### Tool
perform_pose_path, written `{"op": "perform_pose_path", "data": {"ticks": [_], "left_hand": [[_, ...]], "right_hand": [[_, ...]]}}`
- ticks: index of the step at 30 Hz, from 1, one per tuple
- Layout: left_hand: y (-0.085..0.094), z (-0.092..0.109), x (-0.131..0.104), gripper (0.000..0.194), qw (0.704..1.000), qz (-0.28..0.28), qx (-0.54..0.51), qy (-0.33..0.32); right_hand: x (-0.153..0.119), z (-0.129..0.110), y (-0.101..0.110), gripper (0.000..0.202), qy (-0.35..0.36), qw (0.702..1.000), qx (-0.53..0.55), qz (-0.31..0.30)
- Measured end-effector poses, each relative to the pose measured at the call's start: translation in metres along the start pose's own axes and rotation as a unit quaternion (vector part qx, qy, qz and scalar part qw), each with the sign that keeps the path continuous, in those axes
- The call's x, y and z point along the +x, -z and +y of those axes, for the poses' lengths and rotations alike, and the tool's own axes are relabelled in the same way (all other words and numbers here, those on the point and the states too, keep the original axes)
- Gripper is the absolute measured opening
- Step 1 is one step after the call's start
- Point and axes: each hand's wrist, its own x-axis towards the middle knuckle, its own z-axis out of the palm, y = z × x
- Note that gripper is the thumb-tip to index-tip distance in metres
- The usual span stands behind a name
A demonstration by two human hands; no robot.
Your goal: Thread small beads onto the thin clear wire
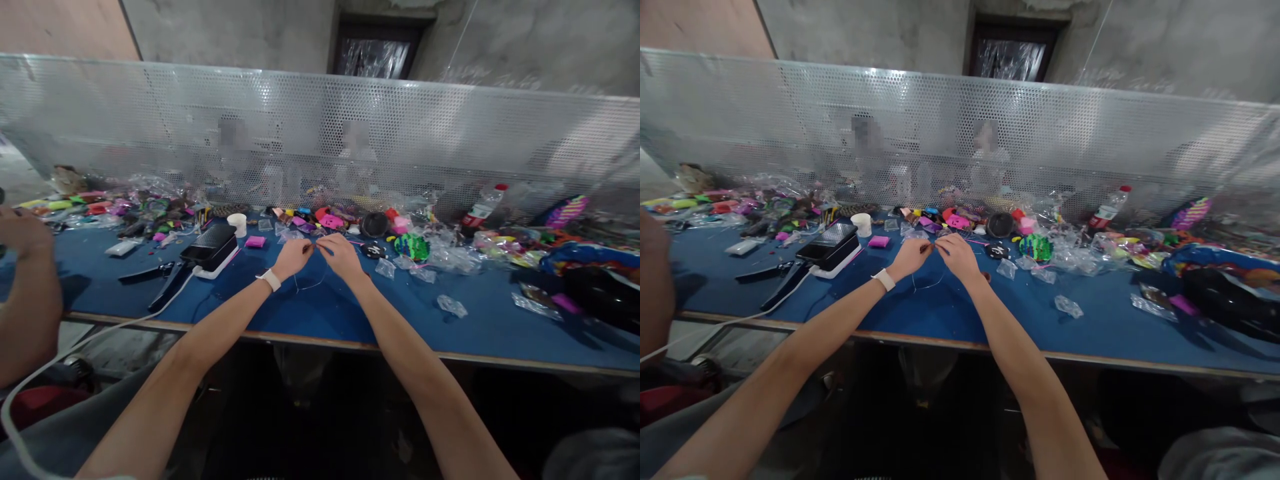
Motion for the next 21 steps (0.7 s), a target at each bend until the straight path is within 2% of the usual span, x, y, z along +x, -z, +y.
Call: {"op": "perform_pose_path", "data": {"ticks": [8,13,21], "left_hand": [[0.0031,-0.0052,-0.0011,0.030,0.999,0.004,0.000,-0.037],[0.0008,-0.0050,-0.0027,0.030,0.998,0.007,0.018,-0.053],[0.0014,0.0036,-0.0052,0.028,0.998,0.014,0.052,-0.046]], "right_hand": [[0.0009,-0.0047,0.0053,0.024,0.029,1.000,-0.001,-0.012],[0.0014,-0.0063,0.0013,0.020,-0.024,0.999,0.038,-0.007],[0.0012,-0.0089,-0.0020,0.049,-0.061,0.994,0.087,-0.003]]}}
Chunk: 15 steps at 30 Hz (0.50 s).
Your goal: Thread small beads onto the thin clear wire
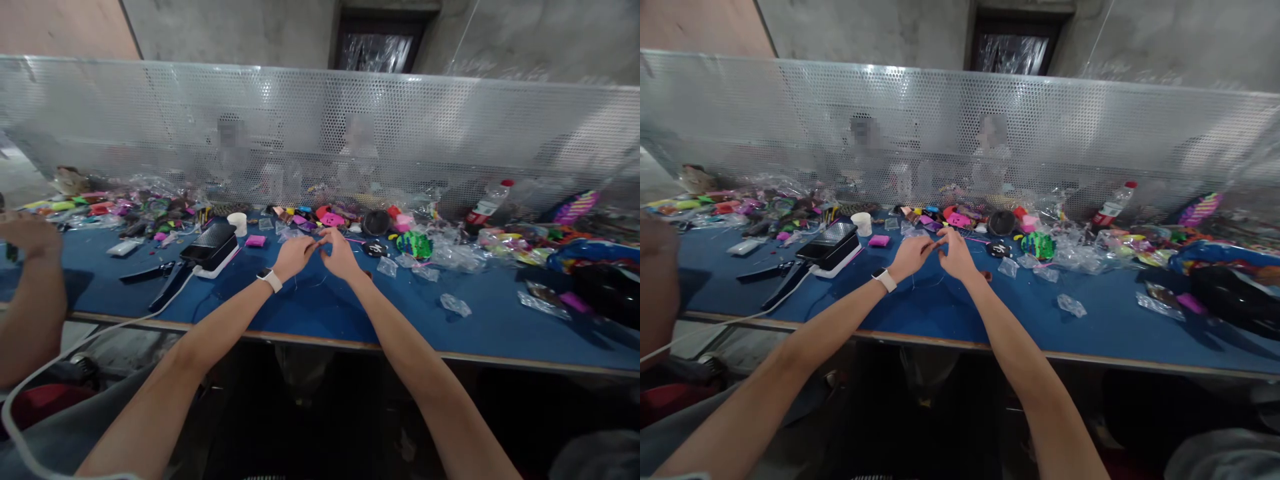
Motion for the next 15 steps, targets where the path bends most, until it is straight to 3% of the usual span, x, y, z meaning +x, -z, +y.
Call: {"op": "perform_pose_path", "data": {"ticks": [8,15], "left_hand": [[0.003,0.004,0.002,0.026,0.999,-0.027,0.004,0.029],[0.001,0.007,0.001,0.023,0.999,-0.026,-0.025,0.034]], "right_hand": [[0.000,0.007,0.002,0.051,0.009,0.999,-0.038,-0.033],[0.003,0.009,0.012,0.035,0.007,0.996,-0.062,-0.069]]}}
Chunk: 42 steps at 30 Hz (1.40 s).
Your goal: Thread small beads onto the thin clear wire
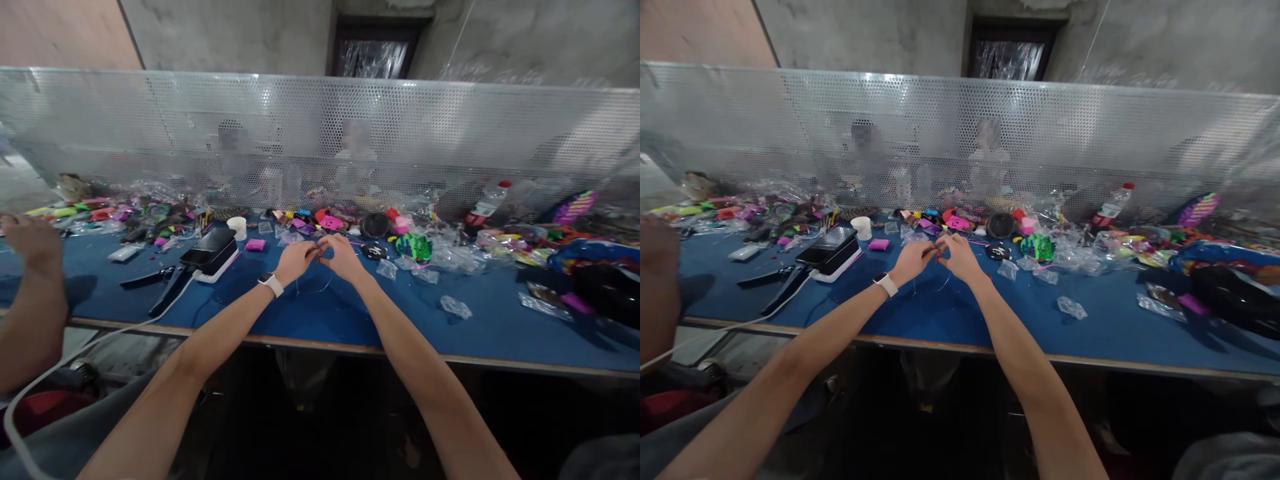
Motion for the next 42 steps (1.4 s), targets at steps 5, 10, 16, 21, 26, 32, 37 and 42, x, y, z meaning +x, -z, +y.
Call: {"op": "perform_pose_path", "data": {"ticks": [5,10,16,21,26,32,37,42], "left_hand": [[-0.001,-0.002,0.003,0.024,1.000,-0.007,-0.018,-0.020],[-0.002,-0.007,0.004,0.021,0.998,-0.020,-0.026,-0.060],[-0.002,-0.004,0.003,0.021,0.995,-0.017,0.003,-0.099],[0.004,0.006,0.000,0.029,0.990,-0.002,0.045,-0.132],[0.008,0.018,-0.007,0.037,0.983,-0.008,0.125,-0.135],[0.006,0.021,-0.007,0.033,0.990,0.015,0.122,-0.073],[0.005,0.014,-0.002,0.023,0.996,0.020,0.067,-0.052],[0.002,0.006,0.001,0.018,0.999,0.042,0.008,-0.020]], "right_hand": [[0.001,0.007,0.007,0.020,0.018,1.000,0.012,-0.009],[0.002,0.015,0.008,0.029,-0.014,0.994,0.106,0.004],[0.007,0.012,0.018,0.037,-0.019,0.988,0.153,0.031],[0.009,0.012,0.020,0.045,-0.131,0.939,0.316,-0.042],[0.006,0.014,0.011,0.048,-0.277,0.847,0.448,-0.077],[0.007,0.007,0.006,0.053,-0.226,0.909,0.351,0.007],[0.008,0.002,0.001,0.058,-0.176,0.953,0.239,0.058],[0.005,-0.003,0.005,0.031,-0.047,0.982,0.062,0.170]]}}
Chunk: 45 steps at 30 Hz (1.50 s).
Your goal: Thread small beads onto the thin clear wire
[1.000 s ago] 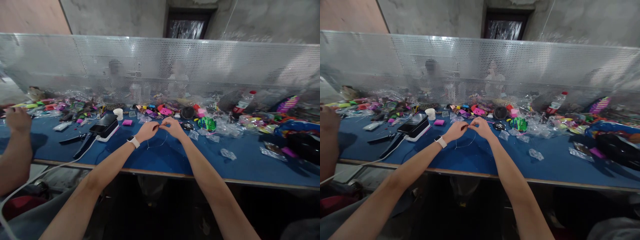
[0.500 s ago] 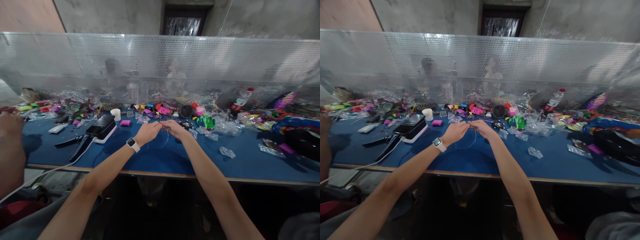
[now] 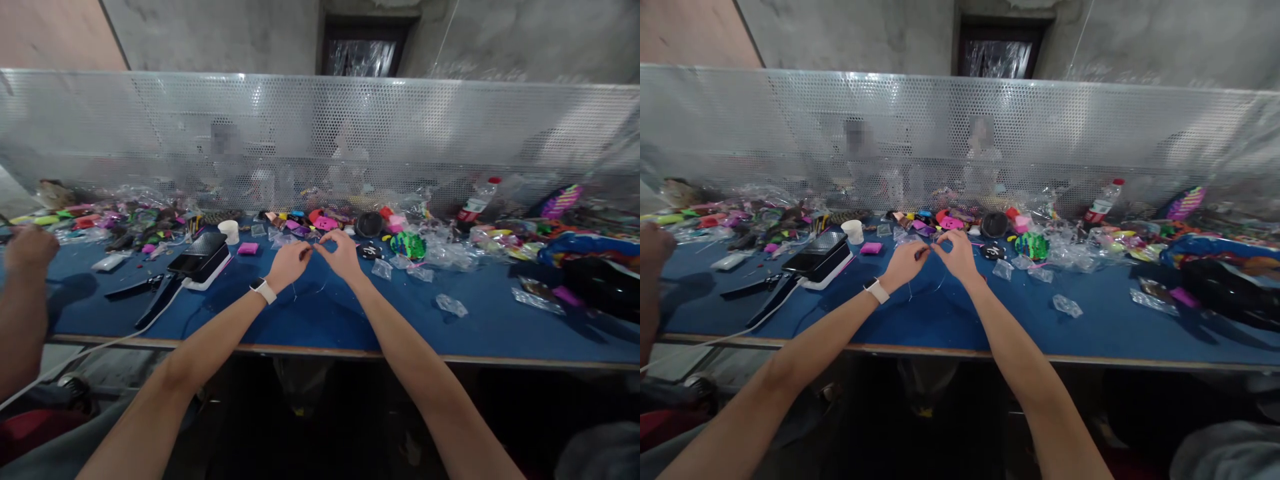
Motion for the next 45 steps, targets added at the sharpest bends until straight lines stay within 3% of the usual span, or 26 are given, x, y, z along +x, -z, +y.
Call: {"op": "perform_pose_path", "data": {"ticks": [4,8,18,21,24,27,33,45], "left_hand": [[0.000,-0.006,0.001,0.019,0.999,0.012,-0.031,0.033],[0.000,-0.009,0.001,0.020,0.998,0.010,-0.037,0.040],[0.000,-0.011,-0.002,0.021,1.000,-0.003,0.019,-0.005],[0.001,-0.011,-0.002,0.020,0.999,-0.015,0.043,-0.005],[0.001,-0.010,-0.002,0.020,0.998,-0.021,0.056,0.000],[0.001,-0.008,-0.002,0.021,0.997,-0.032,0.064,0.003],[0.003,-0.005,0.000,0.020,0.998,-0.030,0.056,0.012],[-0.001,-0.010,-0.002,0.022,0.999,-0.026,0.025,-0.017]], "right_hand": [[-0.001,-0.001,0.003,0.010,0.107,0.992,-0.042,-0.058],[-0.001,0.003,-0.001,0.015,0.137,0.983,-0.078,-0.094],[-0.001,0.001,-0.004,0.020,0.089,0.976,-0.106,-0.168],[-0.003,-0.001,-0.007,0.015,0.051,0.984,-0.076,-0.156],[-0.006,0.001,-0.011,0.021,0.000,0.989,-0.016,-0.146],[-0.008,0.004,-0.011,0.024,-0.027,0.987,-0.023,-0.155],[-0.009,0.004,-0.005,0.048,0.020,0.982,-0.051,-0.180],[0.001,0.007,0.008,0.017,0.028,0.985,-0.012,-0.172]]}}
